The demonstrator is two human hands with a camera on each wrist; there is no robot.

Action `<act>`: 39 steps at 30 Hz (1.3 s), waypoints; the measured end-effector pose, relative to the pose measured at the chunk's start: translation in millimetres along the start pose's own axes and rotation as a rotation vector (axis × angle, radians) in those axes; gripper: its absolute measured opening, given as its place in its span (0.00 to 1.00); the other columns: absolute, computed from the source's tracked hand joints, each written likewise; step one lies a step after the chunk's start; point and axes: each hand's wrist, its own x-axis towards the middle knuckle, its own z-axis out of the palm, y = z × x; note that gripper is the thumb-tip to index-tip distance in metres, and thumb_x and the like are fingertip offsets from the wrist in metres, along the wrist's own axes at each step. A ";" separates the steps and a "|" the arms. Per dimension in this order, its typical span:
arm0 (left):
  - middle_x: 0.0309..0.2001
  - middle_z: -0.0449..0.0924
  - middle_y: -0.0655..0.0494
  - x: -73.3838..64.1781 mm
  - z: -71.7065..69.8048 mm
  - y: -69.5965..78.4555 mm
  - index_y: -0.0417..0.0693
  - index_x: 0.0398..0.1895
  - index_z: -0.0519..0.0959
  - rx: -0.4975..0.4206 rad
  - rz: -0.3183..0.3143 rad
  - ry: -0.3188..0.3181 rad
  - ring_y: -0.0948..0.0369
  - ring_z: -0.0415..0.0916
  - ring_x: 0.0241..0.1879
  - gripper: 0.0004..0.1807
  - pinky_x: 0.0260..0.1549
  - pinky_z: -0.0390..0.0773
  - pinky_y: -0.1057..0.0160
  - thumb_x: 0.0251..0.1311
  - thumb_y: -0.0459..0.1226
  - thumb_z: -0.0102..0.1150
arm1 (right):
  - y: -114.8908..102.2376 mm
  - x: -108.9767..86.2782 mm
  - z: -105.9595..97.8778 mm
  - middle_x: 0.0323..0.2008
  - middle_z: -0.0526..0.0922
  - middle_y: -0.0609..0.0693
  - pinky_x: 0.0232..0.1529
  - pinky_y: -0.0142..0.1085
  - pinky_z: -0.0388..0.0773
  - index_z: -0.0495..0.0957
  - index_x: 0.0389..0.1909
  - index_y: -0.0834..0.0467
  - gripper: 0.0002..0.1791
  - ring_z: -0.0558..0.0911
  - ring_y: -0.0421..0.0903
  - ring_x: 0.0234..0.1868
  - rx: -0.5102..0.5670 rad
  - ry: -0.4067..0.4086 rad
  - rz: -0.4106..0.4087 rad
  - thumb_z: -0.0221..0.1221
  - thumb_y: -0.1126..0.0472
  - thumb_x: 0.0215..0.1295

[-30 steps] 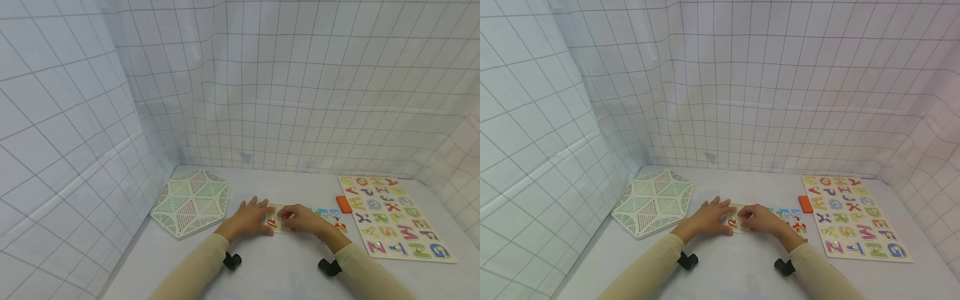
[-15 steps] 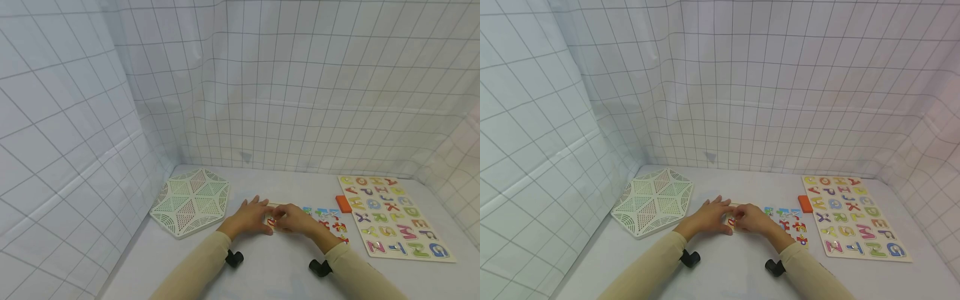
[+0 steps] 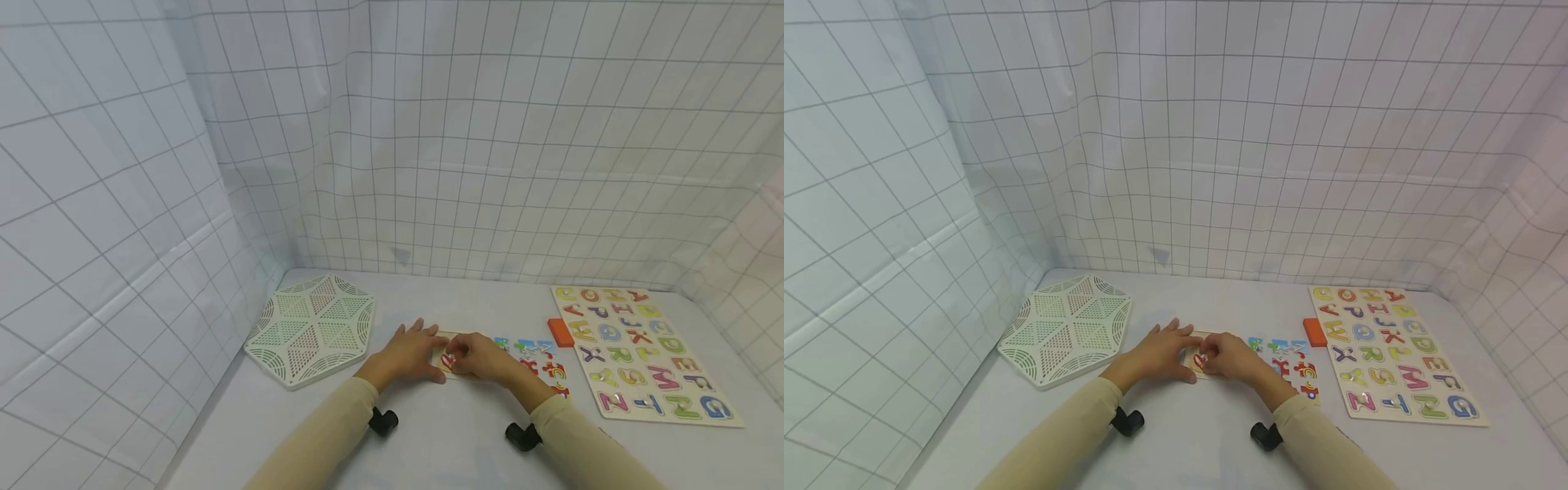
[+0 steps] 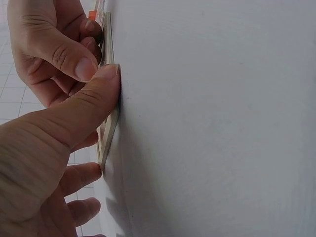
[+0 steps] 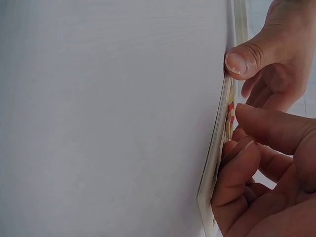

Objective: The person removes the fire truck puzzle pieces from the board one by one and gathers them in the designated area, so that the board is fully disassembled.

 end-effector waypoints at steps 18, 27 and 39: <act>0.77 0.62 0.51 -0.8 -0.6 2.4 0.65 0.73 0.71 -0.017 0.006 0.008 0.42 0.49 0.79 0.45 0.71 0.54 0.32 0.51 0.61 0.74 | -1.8 4.3 0.4 0.26 0.78 0.46 0.30 0.35 0.70 0.81 0.40 0.61 0.13 0.73 0.42 0.28 -0.215 0.044 -0.083 0.65 0.73 0.52; 0.77 0.62 0.52 -1.8 1.2 2.7 0.64 0.71 0.73 -0.010 0.003 0.007 0.43 0.50 0.79 0.43 0.71 0.55 0.33 0.50 0.61 0.74 | 3.4 6.4 2.1 0.26 0.78 0.46 0.32 0.35 0.71 0.83 0.39 0.60 0.13 0.73 0.41 0.28 -0.287 0.060 -0.132 0.65 0.72 0.50; 0.78 0.60 0.52 -2.5 3.5 -2.1 0.62 0.73 0.71 0.018 0.018 0.003 0.44 0.48 0.79 0.42 0.73 0.53 0.35 0.57 0.65 0.64 | 25.2 -24.3 -58.6 0.36 0.78 0.47 0.29 0.35 0.74 0.83 0.49 0.56 0.13 0.75 0.45 0.33 -0.174 0.062 -0.049 0.64 0.65 0.64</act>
